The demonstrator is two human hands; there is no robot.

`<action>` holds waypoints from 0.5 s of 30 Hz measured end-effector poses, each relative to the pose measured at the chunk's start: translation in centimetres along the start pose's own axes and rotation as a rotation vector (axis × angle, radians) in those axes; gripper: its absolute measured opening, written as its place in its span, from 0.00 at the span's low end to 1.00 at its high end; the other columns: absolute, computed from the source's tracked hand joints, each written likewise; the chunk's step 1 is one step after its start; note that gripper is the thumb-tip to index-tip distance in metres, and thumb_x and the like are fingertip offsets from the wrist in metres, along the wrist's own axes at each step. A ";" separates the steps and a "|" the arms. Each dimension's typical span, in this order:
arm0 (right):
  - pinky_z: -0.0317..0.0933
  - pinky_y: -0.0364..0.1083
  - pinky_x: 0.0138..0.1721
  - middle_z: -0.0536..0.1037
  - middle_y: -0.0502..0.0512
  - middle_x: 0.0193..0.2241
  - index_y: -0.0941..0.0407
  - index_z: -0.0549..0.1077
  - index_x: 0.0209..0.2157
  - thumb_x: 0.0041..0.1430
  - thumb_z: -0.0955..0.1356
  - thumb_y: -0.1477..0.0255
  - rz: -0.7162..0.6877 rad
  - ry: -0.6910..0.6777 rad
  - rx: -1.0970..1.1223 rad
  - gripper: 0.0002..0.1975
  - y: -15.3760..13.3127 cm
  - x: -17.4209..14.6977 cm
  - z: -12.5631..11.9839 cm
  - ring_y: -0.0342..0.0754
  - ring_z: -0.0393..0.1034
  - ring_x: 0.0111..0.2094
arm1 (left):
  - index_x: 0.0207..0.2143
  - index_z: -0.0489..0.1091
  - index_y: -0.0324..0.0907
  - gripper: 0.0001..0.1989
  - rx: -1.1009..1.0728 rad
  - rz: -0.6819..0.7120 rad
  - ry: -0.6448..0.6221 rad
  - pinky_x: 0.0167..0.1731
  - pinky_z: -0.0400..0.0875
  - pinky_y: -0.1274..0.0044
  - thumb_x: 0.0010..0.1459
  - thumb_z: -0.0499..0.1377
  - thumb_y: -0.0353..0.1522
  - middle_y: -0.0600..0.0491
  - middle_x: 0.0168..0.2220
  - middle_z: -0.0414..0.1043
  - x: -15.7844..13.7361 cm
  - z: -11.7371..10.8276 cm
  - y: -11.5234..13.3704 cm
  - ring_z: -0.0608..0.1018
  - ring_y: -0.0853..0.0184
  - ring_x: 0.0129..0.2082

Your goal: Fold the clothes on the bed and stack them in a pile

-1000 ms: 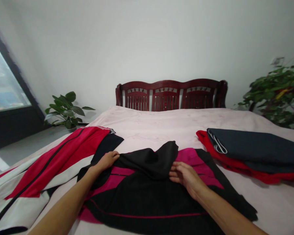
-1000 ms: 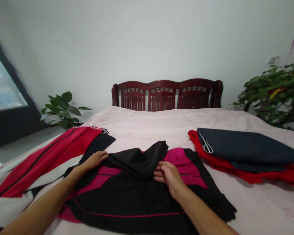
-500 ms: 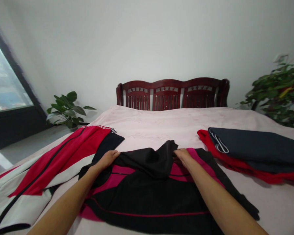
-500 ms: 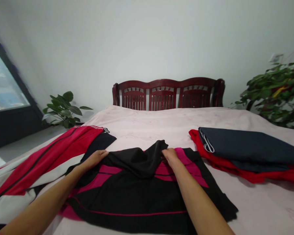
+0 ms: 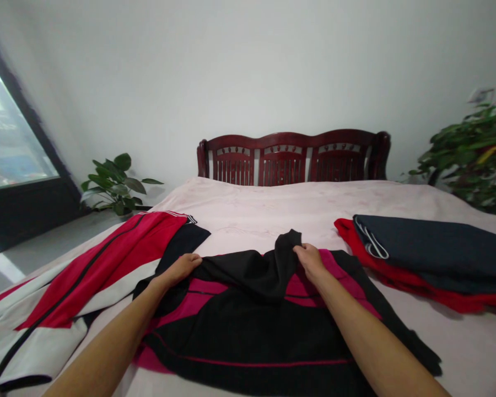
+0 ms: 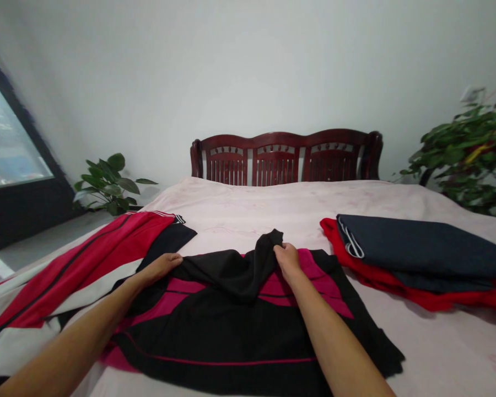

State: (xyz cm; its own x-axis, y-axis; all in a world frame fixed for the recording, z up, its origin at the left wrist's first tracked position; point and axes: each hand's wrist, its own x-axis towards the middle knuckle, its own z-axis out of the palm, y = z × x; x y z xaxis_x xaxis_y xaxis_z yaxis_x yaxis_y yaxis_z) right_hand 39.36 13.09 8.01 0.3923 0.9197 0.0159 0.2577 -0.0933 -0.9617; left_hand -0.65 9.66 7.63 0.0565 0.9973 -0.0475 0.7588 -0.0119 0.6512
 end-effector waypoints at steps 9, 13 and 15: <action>0.66 0.45 0.21 0.72 0.50 0.21 0.53 0.66 0.29 0.37 0.69 0.71 0.207 0.238 0.250 0.12 2.4 -2.1 -11.2 0.46 0.69 0.21 | 0.22 0.66 0.44 0.20 0.097 0.043 0.028 0.32 0.62 0.75 0.57 0.51 0.47 0.54 0.23 0.69 0.9 -0.1 0.1 0.73 0.63 0.28; 0.65 0.45 0.22 0.77 0.57 0.29 0.53 0.69 0.34 0.44 0.66 0.68 0.225 0.324 0.187 0.12 4.1 -1.6 -13.5 0.48 0.72 0.25 | 0.25 0.70 0.44 0.18 0.172 0.032 0.052 0.35 0.63 0.75 0.60 0.51 0.44 0.51 0.28 0.74 0.9 0.1 0.7 0.75 0.61 0.31; 0.64 0.45 0.24 0.79 0.60 0.33 0.54 0.72 0.36 0.49 0.65 0.62 0.142 0.331 0.092 0.13 3.8 -1.0 -13.9 0.50 0.74 0.29 | 0.26 0.71 0.44 0.17 0.198 0.029 0.062 0.35 0.63 0.75 0.60 0.51 0.43 0.50 0.30 0.76 0.7 0.1 0.8 0.76 0.61 0.33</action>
State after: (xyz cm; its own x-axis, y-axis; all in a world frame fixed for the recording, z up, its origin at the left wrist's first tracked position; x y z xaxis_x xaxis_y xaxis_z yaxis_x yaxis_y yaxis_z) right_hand 52.24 6.53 8.19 0.6870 0.7252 -0.0466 0.1050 -0.1626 -0.9811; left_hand 0.07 10.39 8.08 0.0446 0.9988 0.0200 0.8705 -0.0486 0.4898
